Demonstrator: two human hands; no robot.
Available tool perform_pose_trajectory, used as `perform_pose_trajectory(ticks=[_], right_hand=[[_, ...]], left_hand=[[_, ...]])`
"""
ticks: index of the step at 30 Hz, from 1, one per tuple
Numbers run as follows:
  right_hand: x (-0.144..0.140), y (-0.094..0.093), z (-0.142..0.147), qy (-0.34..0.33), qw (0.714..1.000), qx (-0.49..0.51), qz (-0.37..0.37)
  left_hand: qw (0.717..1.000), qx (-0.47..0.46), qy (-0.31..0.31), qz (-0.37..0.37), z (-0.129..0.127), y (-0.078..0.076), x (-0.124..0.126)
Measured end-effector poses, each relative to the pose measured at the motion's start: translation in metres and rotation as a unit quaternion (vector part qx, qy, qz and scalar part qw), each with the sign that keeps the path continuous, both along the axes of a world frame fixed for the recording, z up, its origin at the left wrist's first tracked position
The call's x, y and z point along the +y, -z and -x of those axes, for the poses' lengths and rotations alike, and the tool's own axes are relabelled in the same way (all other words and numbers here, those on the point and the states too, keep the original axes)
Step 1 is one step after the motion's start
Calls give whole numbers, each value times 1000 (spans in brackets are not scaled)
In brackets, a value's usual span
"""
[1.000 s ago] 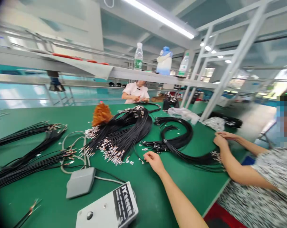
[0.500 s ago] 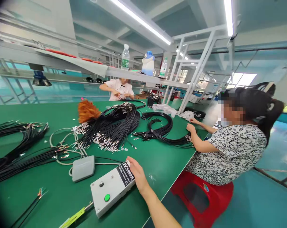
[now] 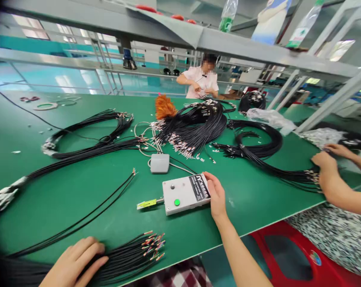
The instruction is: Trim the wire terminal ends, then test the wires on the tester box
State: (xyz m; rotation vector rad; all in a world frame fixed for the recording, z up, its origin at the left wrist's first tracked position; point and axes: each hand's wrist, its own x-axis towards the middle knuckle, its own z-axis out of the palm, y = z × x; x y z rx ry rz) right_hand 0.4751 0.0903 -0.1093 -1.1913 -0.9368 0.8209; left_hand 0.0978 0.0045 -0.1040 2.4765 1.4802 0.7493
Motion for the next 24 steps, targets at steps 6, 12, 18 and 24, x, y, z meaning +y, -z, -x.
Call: perform_pose_trajectory(ticks=[6,12,18,24], right_hand=[[-2,-1,2,22,1000,11,-9],[-7,-5,0,108,993,-3,-41],[-68,-30,41,-44,960,-243,-132],[-94,-26,109,-294,863,-398,-102]], left_hand=[[993,-82,8,90,-2,-36,-2],[988,-90,-5,126,-19,-48,6],[977,-133,47,161,-67,-56,16],[963,-173,66,194,-84,-62,29]])
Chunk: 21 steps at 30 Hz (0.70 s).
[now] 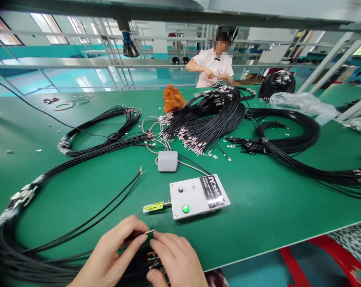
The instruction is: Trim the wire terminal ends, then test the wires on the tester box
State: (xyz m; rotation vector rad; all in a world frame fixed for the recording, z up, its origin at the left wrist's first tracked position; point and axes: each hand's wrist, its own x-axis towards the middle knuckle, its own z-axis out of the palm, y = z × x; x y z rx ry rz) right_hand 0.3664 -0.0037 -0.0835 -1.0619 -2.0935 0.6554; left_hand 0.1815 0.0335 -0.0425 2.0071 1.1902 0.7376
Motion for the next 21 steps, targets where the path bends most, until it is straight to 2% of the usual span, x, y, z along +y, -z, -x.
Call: perform_pose_trajectory(ticks=[4,5,7,9,11,13,16,18,21], right_hand=[[2,3,5,-75,988,7,133],[3,0,3,-63,984,31,164],[7,-7,1,16,969,105,222],[12,-14,3,96,931,205,287],[18,-18,11,127,873,309,357],[24,-20,21,123,818,388,408],[33,-26,34,94,756,463,453],[36,-30,39,87,724,494,473],[36,-32,43,84,697,518,489]], left_hand=[[997,-28,-43,65,1,0,0],[995,-37,-50,79,2,1,-1],[993,-57,-54,94,2,3,-2],[991,-67,-50,101,3,6,-3],[991,-67,-48,106,3,7,-4],[991,-62,-47,108,3,8,-4],[992,-54,-41,104,3,6,-5],[993,-52,-36,96,3,4,-5],[995,-52,-30,81,2,4,-5]])
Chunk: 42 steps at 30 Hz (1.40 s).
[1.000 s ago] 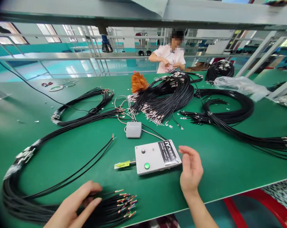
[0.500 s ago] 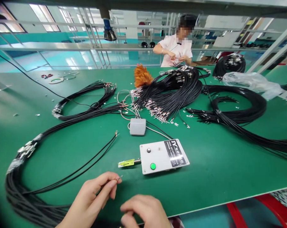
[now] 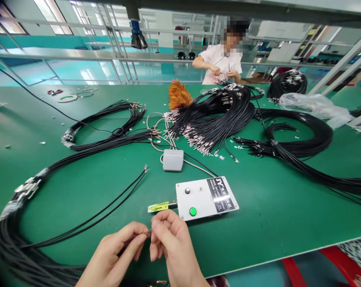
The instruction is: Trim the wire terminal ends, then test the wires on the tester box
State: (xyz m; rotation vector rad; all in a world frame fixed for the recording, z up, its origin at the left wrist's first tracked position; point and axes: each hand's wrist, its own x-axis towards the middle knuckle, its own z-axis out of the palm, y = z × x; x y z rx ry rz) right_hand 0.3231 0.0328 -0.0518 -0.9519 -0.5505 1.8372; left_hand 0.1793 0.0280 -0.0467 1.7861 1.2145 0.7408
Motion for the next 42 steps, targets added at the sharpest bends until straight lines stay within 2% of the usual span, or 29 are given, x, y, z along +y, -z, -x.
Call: perform_pose_trajectory(ticks=[7,11,15,20,23,28,31,34,37,39,42], right_hand=[[-11,23,1,-10,1000,12,18],[-11,21,-1,18,999,30,39],[-7,16,1,22,999,15,27],[-6,25,7,12,999,-42,4],[-6,32,10,-12,998,-66,-13],[-9,32,10,-25,995,-96,-28],[-11,27,8,-28,988,-140,-55],[-13,22,5,-42,966,-231,-109],[-15,19,-2,-65,925,-331,-178],[-17,18,-8,-64,885,-397,-234],[-19,15,-15,-31,803,-498,-325]], left_hand=[[999,-11,-44,3,-1,5,1],[999,-16,-40,1,0,5,0],[999,-14,-31,11,1,5,-1],[997,-44,-53,35,2,8,-3],[989,-98,-74,80,0,10,-5],[955,-183,-88,217,-2,10,-3],[954,-182,-126,201,-1,11,0],[972,-138,-154,107,2,15,0],[988,-76,-131,-2,5,18,-3],[991,-53,-119,-10,6,19,-4],[991,-45,-125,31,5,19,-3]])
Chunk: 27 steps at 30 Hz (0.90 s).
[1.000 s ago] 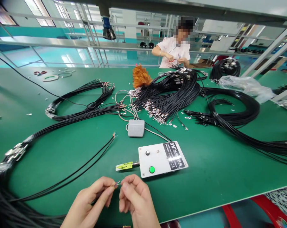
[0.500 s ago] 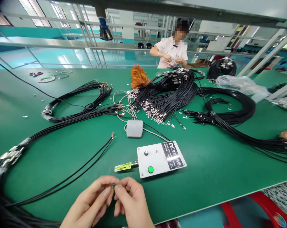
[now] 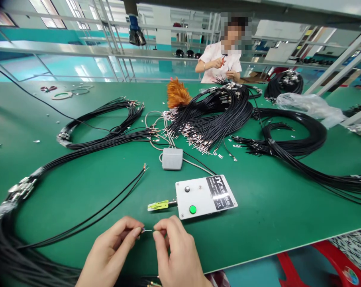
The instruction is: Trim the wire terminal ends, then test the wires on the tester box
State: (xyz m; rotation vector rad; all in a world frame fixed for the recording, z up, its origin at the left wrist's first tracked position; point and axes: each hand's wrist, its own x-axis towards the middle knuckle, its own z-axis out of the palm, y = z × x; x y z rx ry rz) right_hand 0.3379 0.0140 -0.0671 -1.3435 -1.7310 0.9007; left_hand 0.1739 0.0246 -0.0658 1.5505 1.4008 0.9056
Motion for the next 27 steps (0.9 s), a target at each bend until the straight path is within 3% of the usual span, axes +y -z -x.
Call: perform_pose_trajectory(ticks=[3,6,9,12,15,19,27], right_hand=[[4,-8,-2,-7,989,-118,-94],[15,-17,1,-57,961,-225,-152],[24,-22,3,-124,924,-287,-219],[28,-22,0,-138,900,-313,-270],[28,-24,-8,-114,897,-318,-286],[26,-29,-12,-85,912,-314,-250],[47,-33,-11,-98,897,-341,-263]], left_hand=[[1000,-10,1,17,0,1,2],[999,-20,33,16,2,2,2],[998,-12,66,12,3,3,0],[997,-2,75,8,4,2,-1],[998,6,60,4,5,0,1],[999,8,42,12,5,-1,5],[998,47,29,-24,7,-1,14]])
